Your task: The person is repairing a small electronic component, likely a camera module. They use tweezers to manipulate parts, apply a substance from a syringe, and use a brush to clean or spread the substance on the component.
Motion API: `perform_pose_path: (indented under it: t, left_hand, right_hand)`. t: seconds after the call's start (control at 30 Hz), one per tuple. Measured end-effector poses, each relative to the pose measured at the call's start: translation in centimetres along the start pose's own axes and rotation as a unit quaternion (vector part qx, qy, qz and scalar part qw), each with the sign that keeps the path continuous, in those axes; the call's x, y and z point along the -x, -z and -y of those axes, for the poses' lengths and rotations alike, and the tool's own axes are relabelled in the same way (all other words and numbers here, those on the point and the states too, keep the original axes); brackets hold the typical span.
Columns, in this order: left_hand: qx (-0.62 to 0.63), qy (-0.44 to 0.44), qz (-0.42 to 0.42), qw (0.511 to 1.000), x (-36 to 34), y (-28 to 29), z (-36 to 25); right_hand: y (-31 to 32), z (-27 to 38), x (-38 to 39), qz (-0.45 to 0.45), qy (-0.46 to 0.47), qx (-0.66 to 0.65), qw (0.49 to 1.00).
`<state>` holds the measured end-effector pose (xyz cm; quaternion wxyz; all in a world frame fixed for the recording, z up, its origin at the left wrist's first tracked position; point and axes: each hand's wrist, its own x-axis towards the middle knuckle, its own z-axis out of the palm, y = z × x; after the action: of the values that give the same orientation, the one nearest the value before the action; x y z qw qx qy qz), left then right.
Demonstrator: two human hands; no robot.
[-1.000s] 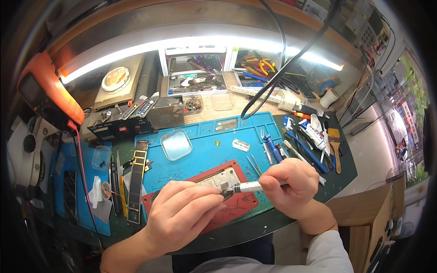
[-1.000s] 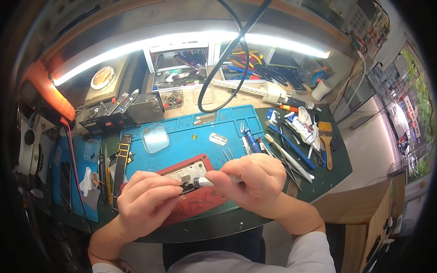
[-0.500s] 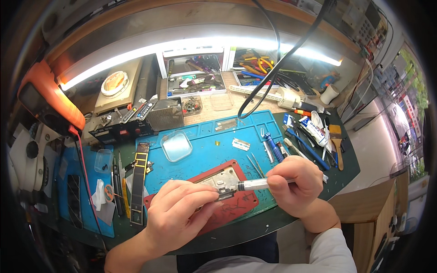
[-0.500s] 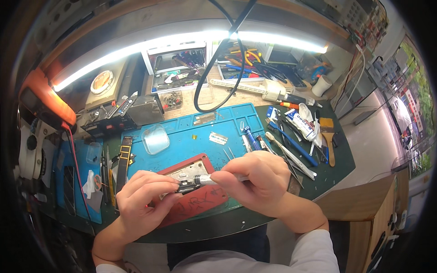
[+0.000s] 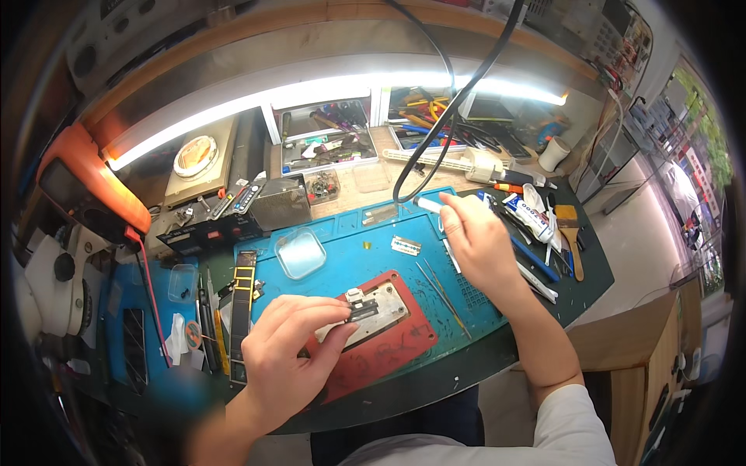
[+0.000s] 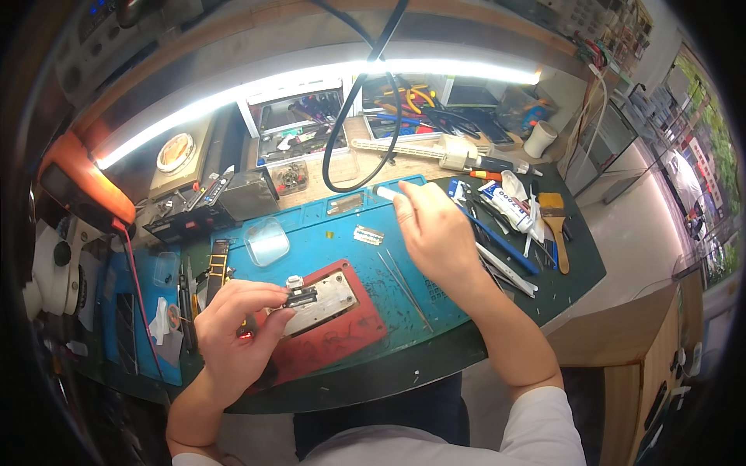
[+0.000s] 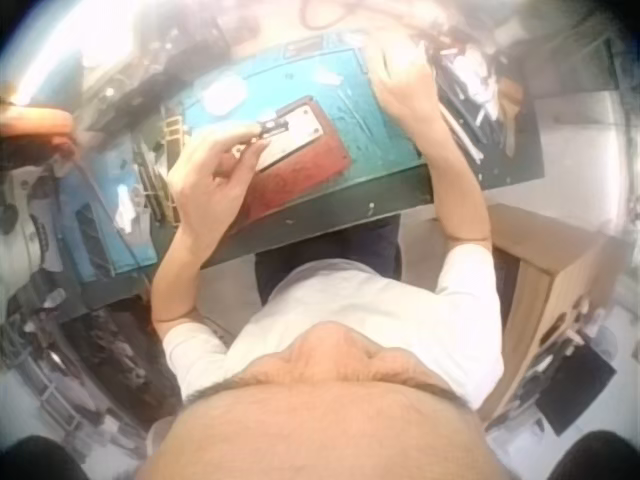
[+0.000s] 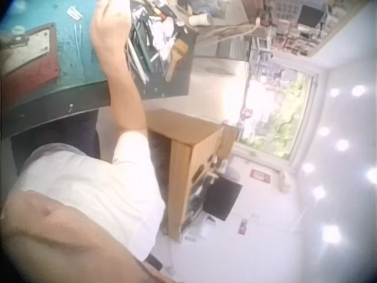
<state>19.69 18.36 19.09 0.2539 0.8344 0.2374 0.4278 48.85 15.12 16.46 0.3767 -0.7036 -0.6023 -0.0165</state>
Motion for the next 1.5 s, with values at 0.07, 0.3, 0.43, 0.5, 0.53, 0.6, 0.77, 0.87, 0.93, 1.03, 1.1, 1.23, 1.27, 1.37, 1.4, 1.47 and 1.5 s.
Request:
perform_pose_path:
  t: [0.07, 0.3, 0.43, 0.5, 0.53, 0.6, 0.77, 0.87, 0.93, 1.03, 1.1, 1.23, 1.27, 1.37, 1.4, 1.47, 1.5]
  left_hand:
    - [-0.006, 0.002, -0.005, 1.0, 0.0, 0.1, 0.1]
    - [0.006, -0.028, -0.006, 1.0, 0.1, 0.1, 0.8]
    - [0.011, -0.015, -0.005, 1.0, 0.1, 0.1, 0.7]
    - [0.008, -0.011, -0.007, 1.0, 0.1, 0.3, 0.4]
    - [0.01, -0.007, -0.005, 1.0, 0.1, 0.2, 0.4]
    - [0.012, 0.001, -0.003, 1.0, 0.1, 0.0, 0.4]
    - [0.008, 0.008, 0.001, 1.0, 0.1, -0.1, 0.2]
    - [0.04, 0.038, 0.016, 0.998, 0.2, 0.2, -0.1]
    - [0.05, 0.033, 0.031, 0.998, 0.0, 0.2, -0.3]
    - [0.034, 0.01, 0.031, 0.999, 0.1, 0.5, -0.3]
    - [0.04, 0.004, 0.032, 0.999, 0.2, 0.3, -0.1]
    - [0.074, -0.025, 0.008, 0.997, 0.5, 0.0, 0.5]
    - [0.071, -0.033, 0.001, 0.997, 0.5, -0.2, 0.6]
    - [0.069, -0.048, -0.015, 0.996, 0.5, -0.5, 0.8]
    - [0.072, -0.046, -0.017, 0.996, 0.5, -0.5, 0.8]
    - [0.073, -0.045, -0.016, 0.996, 0.5, -0.6, 0.5]
    - [0.071, -0.045, -0.017, 0.996, 0.6, -0.6, 0.4]
  right_hand:
    - [-1.3, 0.0, 0.2, -0.004, 0.035, 0.052, 0.998]
    - [-3.4, -0.1, 0.4, -0.035, 0.117, 0.195, 0.973]
    - [-2.3, 0.7, 0.0, -0.094, 0.146, 0.127, 0.977]
    - [-1.5, 1.6, 0.2, -0.072, 0.176, 0.01, 0.982]
    - [-1.2, 1.9, 0.4, -0.061, 0.189, -0.046, 0.979]
    - [-0.5, 2.7, 0.8, -0.061, 0.267, -0.09, 0.958]
    - [0.1, 4.1, 1.8, -0.02, 0.365, -0.161, 0.917]
    - [0.1, 4.6, 1.9, -0.012, 0.38, -0.165, 0.91]
    - [0.3, 4.8, 1.9, 0.008, 0.39, -0.169, 0.905]
    - [0.1, 5.1, 2.2, 0.004, 0.397, -0.183, 0.899]
    - [0.2, 5.4, 2.5, -0.003, 0.393, -0.166, 0.905]
    - [0.2, 6.1, 3.0, -0.008, 0.384, -0.141, 0.913]
    - [0.3, 6.2, 3.0, -0.005, 0.382, -0.136, 0.914]
    - [0.2, 6.1, 3.1, -0.001, 0.381, -0.121, 0.917]
    - [0.2, 6.1, 3.1, -0.001, 0.38, -0.116, 0.917]
    - [0.2, 5.9, 3.2, -0.005, 0.377, -0.117, 0.919]
    - [0.2, 5.9, 3.3, -0.006, 0.376, -0.117, 0.919]
